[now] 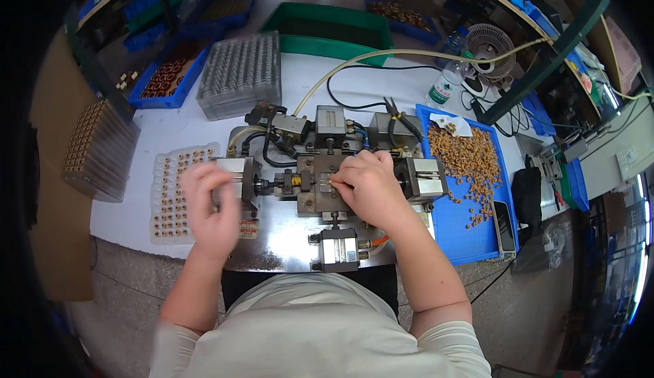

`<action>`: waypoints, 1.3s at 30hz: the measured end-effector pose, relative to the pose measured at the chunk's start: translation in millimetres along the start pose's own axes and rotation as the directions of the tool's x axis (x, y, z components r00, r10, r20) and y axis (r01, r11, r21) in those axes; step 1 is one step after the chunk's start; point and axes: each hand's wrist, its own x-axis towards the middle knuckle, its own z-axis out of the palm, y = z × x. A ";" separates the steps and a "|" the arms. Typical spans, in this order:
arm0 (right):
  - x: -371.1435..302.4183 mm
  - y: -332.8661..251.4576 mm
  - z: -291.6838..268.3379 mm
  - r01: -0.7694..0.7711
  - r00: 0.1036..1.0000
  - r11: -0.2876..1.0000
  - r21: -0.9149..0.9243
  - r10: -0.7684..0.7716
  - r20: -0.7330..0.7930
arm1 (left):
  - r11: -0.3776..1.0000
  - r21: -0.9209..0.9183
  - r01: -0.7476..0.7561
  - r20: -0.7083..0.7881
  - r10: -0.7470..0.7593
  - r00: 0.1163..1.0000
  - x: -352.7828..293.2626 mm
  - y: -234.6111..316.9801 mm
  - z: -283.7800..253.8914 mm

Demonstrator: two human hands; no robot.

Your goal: Feeding small components into an assembly machine and arranging them into grid-based trays.

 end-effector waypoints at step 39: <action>-217.4 144.6 -74.1 -0.980 0.196 0.197 -0.013 0.970 -0.147 | 0.997 0.071 0.015 0.413 -0.043 0.910 44.8 22.8 39.7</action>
